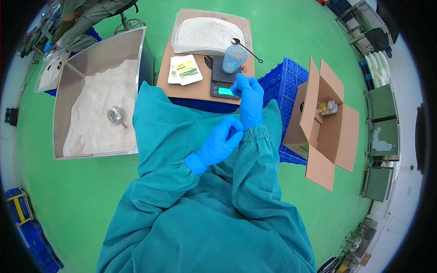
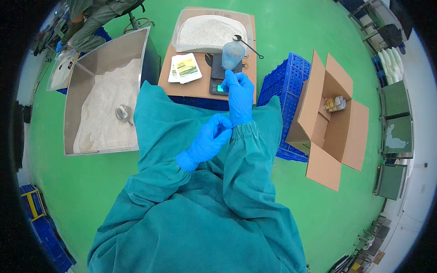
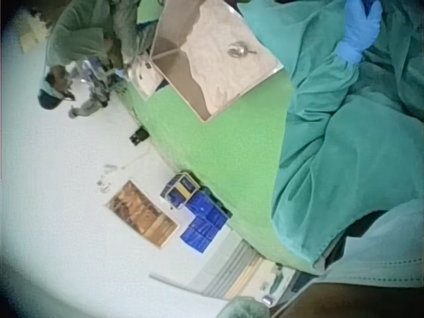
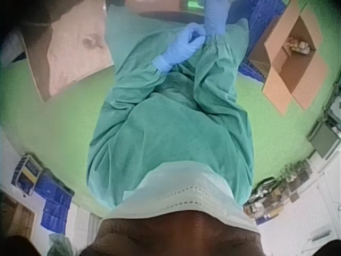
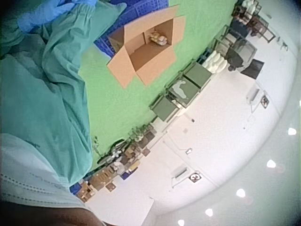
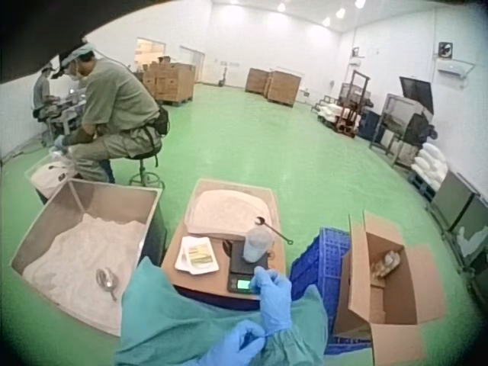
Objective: The person uses a spoon to transfer white powder from a container onto a digital scale, measures the amount in a cup, and then pours the measured powder into small silver packets which are placed into a cardboard box.
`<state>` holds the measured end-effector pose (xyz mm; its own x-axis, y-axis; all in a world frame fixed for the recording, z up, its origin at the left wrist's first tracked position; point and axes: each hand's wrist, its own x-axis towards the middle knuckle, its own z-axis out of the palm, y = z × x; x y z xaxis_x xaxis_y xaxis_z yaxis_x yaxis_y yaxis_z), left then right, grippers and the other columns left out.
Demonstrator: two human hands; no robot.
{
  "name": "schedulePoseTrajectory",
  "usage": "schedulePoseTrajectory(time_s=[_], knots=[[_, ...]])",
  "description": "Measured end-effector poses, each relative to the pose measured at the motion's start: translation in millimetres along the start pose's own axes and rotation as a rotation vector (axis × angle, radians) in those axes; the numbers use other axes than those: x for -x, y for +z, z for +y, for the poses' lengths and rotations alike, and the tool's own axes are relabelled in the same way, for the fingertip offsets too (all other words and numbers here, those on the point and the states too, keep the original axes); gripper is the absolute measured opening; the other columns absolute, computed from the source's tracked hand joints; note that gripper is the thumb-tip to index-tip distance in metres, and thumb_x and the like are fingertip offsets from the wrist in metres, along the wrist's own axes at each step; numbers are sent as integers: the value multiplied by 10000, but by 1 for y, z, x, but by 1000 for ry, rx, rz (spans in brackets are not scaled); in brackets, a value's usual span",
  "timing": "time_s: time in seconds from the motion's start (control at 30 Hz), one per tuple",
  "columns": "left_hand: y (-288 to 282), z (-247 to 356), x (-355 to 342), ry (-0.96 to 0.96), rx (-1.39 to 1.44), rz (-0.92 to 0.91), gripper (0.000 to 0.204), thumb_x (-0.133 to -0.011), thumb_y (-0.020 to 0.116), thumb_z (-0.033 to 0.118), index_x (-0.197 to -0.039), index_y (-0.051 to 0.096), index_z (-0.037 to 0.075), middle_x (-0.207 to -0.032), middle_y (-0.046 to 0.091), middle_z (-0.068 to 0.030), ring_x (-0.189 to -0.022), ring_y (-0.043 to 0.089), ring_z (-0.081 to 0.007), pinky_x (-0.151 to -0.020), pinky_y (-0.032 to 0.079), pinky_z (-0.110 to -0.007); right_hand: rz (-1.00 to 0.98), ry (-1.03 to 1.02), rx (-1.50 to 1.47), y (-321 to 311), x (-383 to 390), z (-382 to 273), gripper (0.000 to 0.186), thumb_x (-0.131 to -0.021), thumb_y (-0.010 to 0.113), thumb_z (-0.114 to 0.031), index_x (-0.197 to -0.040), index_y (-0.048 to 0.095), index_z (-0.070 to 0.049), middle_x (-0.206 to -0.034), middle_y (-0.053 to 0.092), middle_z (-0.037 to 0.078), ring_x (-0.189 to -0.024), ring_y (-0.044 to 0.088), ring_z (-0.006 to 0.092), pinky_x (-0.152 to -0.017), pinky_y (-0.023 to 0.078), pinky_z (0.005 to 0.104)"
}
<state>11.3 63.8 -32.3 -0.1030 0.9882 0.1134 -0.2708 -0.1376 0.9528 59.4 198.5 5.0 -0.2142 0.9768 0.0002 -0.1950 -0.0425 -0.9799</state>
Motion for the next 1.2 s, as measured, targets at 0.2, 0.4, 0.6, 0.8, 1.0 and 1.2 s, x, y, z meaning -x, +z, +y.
schedulePoseTrajectory(time_s=[0.2, 0.4, 0.6, 0.8, 1.0, 1.2], knots=[[13, 22, -8, 168, -257, 129, 94, -890, 611, 49, -951, 541, 38, -846, 536, -1, -717, 477, -54, -640, 421, -216, 57, -36, 83, -8, -7, 12, 282, -893, 641, -248, -715, 561, -45, -650, 576, 23, -599, 496, 90, -573, 418, 262], [13, 23, -23, -94, 21, 130, 80, -864, 625, 48, -909, 560, 43, -815, 540, 17, -720, 476, -52, -642, 417, -232, 81, -21, 407, -14, -18, 29, 295, -852, 659, -275, -748, 623, -1, -667, 614, 56, -615, 529, 111, -572, 433, 304], [12, 32, -32, -86, -298, 117, 100, -835, 649, 58, -870, 560, 31, -782, 546, 5, -729, 492, -55, -666, 429, -239, 27, -3, 539, -19, -29, 56, 340, -817, 670, -336, -785, 638, 1, -693, 633, 117, -637, 589, 200, -609, 462, 376], [-2, 35, -63, 130, -430, 227, 178, -806, 657, 83, -897, 548, -25, -874, 634, -168, -779, 630, -236, -691, 485, -356, -67, -172, 1083, -13, -18, 33, 404, -839, 619, -415, -842, 652, -12, -825, 648, 185, -775, 631, 314, -704, 477, 436], [-13, 22, -69, -131, -301, -22, 74, -864, 592, 82, -874, 545, 25, -815, 582, -55, -715, 539, -104, -652, 455, -239, -57, -122, 1227, -29, -31, 41, 358, -798, 635, -385, -825, 668, -30, -817, 660, 181, -772, 640, 337, -686, 494, 442], [-5, 23, -62, -230, 90, -7, 110, -894, 599, 143, -907, 538, 53, -803, 559, -22, -686, 494, -83, -630, 433, -233, -101, 2, 1145, -33, -45, 31, 376, -797, 640, -397, -873, 678, -30, -879, 669, 184, -842, 648, 336, -749, 503, 432]])
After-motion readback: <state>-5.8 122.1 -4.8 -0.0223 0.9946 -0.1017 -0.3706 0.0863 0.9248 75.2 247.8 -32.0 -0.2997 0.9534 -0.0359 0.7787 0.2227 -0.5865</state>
